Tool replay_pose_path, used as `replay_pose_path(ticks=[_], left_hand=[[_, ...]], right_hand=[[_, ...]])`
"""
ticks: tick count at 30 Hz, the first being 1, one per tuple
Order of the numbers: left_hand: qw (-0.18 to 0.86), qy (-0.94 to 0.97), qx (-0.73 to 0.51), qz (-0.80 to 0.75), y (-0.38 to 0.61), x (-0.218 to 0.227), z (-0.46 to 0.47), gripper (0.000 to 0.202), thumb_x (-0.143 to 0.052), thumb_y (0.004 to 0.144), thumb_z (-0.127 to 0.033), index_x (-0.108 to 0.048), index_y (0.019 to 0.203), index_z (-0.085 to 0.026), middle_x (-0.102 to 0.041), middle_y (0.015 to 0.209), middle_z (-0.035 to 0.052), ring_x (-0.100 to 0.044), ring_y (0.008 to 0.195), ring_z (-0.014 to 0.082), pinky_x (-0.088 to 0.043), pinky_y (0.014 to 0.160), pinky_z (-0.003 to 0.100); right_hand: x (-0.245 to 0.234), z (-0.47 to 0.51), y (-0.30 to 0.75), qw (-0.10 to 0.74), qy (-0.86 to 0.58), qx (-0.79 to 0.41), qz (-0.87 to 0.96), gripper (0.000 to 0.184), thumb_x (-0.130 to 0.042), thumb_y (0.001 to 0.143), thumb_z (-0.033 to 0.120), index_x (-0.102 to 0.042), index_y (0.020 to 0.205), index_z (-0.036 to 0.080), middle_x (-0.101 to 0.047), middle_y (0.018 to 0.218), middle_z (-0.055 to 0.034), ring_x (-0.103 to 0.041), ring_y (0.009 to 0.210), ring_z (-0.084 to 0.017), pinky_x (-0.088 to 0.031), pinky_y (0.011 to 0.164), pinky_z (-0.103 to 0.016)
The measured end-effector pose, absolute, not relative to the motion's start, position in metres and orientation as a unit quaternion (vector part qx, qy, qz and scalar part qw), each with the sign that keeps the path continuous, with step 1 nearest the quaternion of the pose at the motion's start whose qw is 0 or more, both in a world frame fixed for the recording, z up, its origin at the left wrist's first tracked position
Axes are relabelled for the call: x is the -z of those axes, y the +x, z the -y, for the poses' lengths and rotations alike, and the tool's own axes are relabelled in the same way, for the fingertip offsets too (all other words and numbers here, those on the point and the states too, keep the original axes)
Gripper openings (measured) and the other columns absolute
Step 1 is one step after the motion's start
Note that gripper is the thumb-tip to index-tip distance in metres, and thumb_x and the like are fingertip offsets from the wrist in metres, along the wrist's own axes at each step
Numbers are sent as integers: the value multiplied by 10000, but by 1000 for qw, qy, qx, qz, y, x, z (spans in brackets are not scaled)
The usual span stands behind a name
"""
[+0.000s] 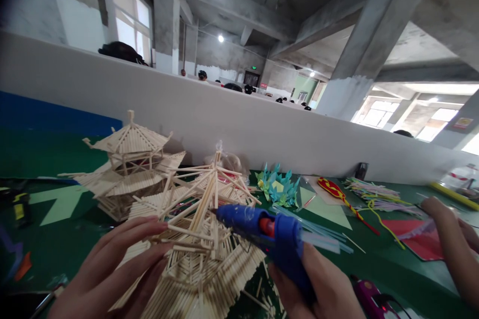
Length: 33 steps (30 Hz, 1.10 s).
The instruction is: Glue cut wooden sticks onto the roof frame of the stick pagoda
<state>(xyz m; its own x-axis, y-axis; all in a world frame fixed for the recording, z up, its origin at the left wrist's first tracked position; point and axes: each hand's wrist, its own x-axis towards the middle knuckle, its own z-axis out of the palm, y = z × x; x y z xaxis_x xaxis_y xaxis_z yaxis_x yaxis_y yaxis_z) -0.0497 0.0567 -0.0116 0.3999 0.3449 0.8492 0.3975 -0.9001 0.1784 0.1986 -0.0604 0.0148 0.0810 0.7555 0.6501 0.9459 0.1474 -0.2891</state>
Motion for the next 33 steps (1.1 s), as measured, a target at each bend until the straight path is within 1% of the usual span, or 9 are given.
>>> replay_pose_path(ticks=[3, 6, 10, 14, 18, 22, 29, 33], left_hand=[[26, -834, 505, 220, -50, 11, -57, 195, -482, 760, -1, -554, 908, -105, -484, 1077, 98, -433, 1067, 260, -404, 833, 405], [27, -834, 505, 219, -50, 11, -57, 194, -478, 762, 4, -553, 902, -106, -487, 1074, 93, -433, 1067, 255, -407, 835, 400], [31, -833, 507, 218, -49, 12, -59, 196, -488, 758, 3, -554, 905, -109, -488, 1087, 95, -436, 1067, 258, -409, 833, 400], [35, -834, 506, 218, -49, 13, -59, 211, -494, 751, 12, -557, 909, -115, -489, 1091, 94, -440, 1062, 262, -411, 820, 408], [35, -833, 507, 216, -49, 13, -59, 199, -494, 751, 8, -559, 896, -110, -494, 1088, 97, -441, 1062, 266, -414, 817, 407], [36, -832, 510, 215, -49, 13, -59, 194, -494, 748, 12, -559, 887, -106, -493, 1088, 98, -437, 1063, 268, -413, 814, 407], [29, -832, 510, 216, -49, 13, -59, 204, -496, 747, 11, -562, 895, -113, -499, 1085, 97, -443, 1063, 267, -420, 817, 403], [31, -832, 509, 219, -48, 13, -58, 225, -490, 743, 21, -557, 900, -126, -496, 1085, 97, -437, 1065, 267, -416, 814, 411]], right_hand=[[-13, 49, 204, 370, -644, 173, 647, 232, -525, 776, 273, -509, 1004, 230, -669, 823, -28, -641, 635, -168, -536, 536, -192], [-21, 43, 198, 345, -640, 166, 666, 190, -488, 792, 251, -493, 979, 217, -668, 790, -28, -637, 630, -149, -521, 533, -168], [-34, 41, 187, 324, -631, 182, 681, 234, -493, 775, 272, -493, 989, 176, -647, 757, -41, -625, 616, -146, -518, 567, -189], [-40, 40, 183, 307, -627, 174, 694, 167, -473, 794, 252, -483, 946, 184, -604, 637, -3, -576, 511, -119, -491, 477, -152], [-45, 40, 179, 297, -624, 182, 699, 170, -492, 791, 261, -487, 948, 197, -596, 617, 11, -541, 474, -107, -470, 426, -138], [-47, 41, 178, 301, -621, 175, 702, 123, -479, 796, 235, -487, 914, 203, -569, 568, 31, -510, 439, -97, -459, 410, -135], [-44, 42, 183, 292, -613, 212, 703, 212, -513, 778, 277, -499, 973, 194, -602, 610, 12, -549, 456, -112, -483, 426, -150], [-48, 41, 180, 301, -613, 179, 708, 137, -497, 781, 252, -500, 909, 201, -586, 578, 16, -537, 448, -116, -473, 408, -158]])
